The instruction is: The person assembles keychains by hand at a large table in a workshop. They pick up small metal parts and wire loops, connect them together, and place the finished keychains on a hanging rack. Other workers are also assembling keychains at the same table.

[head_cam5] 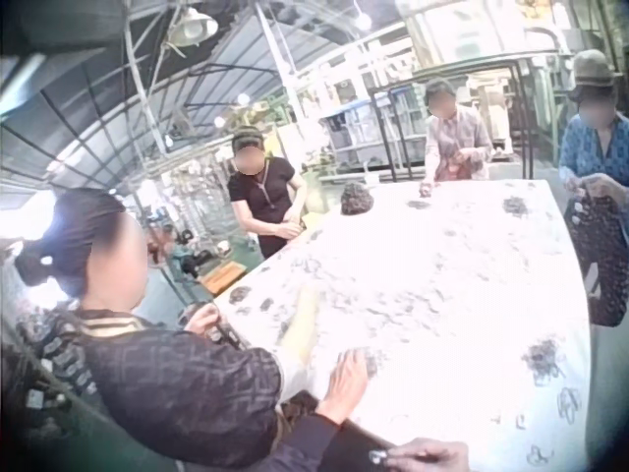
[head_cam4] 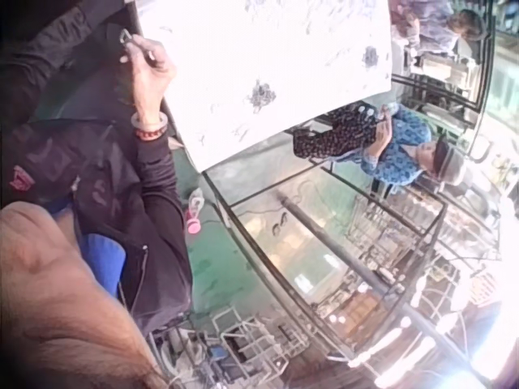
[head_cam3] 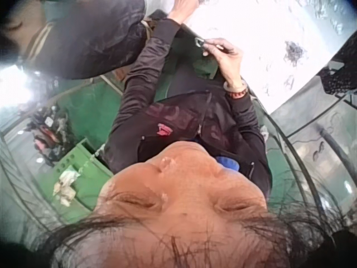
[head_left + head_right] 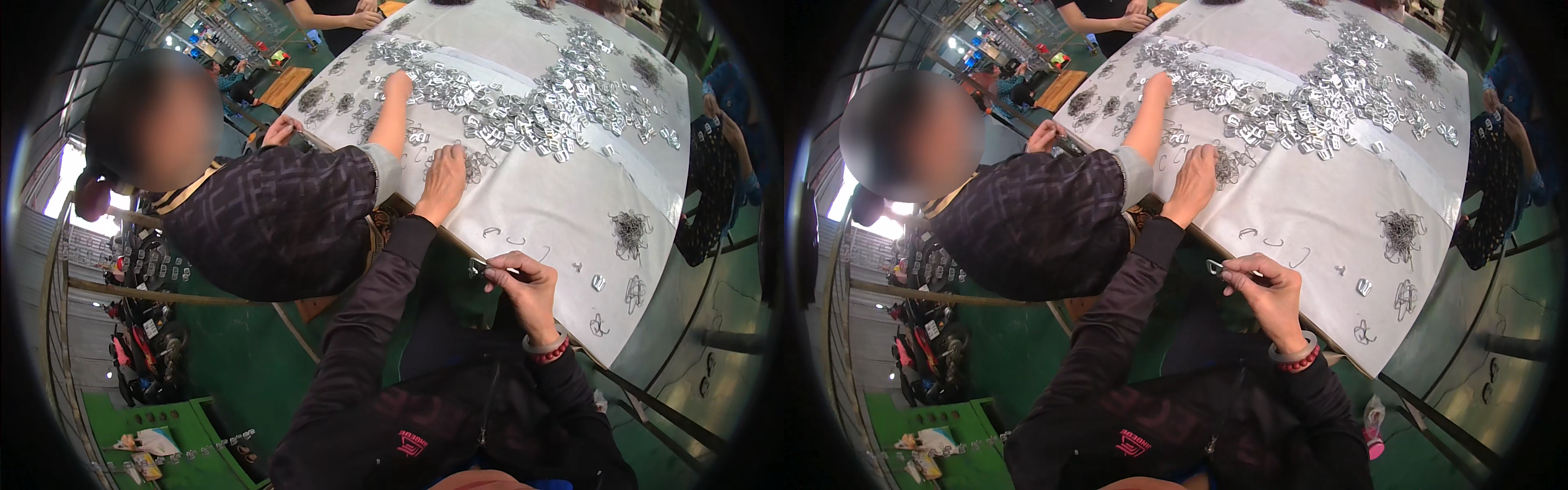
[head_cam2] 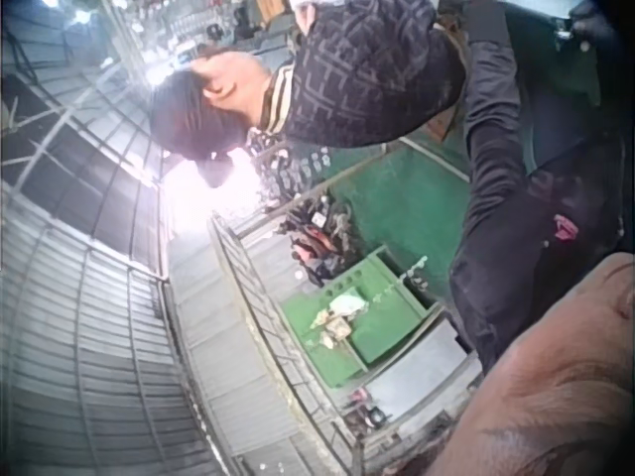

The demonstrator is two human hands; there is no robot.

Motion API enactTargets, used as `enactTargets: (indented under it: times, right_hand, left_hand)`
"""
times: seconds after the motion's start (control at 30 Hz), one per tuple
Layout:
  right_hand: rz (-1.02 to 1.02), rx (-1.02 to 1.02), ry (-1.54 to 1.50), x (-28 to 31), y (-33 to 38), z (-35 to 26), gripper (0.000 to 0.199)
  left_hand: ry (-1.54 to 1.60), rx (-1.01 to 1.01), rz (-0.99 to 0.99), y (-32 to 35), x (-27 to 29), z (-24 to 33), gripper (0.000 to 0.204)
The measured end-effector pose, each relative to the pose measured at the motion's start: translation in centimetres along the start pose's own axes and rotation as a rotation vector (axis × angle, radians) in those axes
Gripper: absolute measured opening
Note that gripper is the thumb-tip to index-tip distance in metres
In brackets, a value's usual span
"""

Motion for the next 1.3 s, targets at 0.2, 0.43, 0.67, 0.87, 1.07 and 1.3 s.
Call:
enactTargets:
  times: [0.2, 0.43, 0.67, 0.87, 1.07, 1.3]
  right_hand:
    - [0.031, 0.031, 0.026, -0.4, 0.7, -0.1, 0.011]
    - [0.089, -0.026, 0.092, -0.5, 1.4, 0.6, 0.009]
    - [0.092, 0.172, 0.332, -2.0, 2.0, -0.8, 0.009]
    - [-0.183, 0.675, 0.398, -5.9, 1.3, -6.2, 0.018]
    - [-0.179, 0.634, 0.184, -6.5, -2.5, -10.3, 0.027]
    - [-0.56, 0.447, 0.634, -8.7, -10.2, 5.6, 0.024]
  left_hand:
    - [0.697, 0.42, 0.019, 3.7, 4.7, 3.2, 0.013]
    - [0.882, 0.364, 0.057, 10.5, 14.1, 13.9, 0.006]
    - [0.721, 0.043, 0.383, 12.3, 14.0, 17.0, 0.01]
    - [0.763, 0.001, 0.484, 11.6, 21.2, 18.5, 0.01]
    - [0.755, -0.251, 0.705, 12.3, 36.2, 22.7, 0.005]
    - [0.314, -0.302, 1.045, 18.1, 48.9, 26.0, 0.004]
Point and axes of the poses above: each hand's wrist, its own y-axis away from the middle knuckle, its own x-axis out of the back of the hand, z = x × y, the point moved 3 cm from there along -y, towards the middle knuckle, and after that the axes turned 13 degrees about y, right-handed, at the moved point
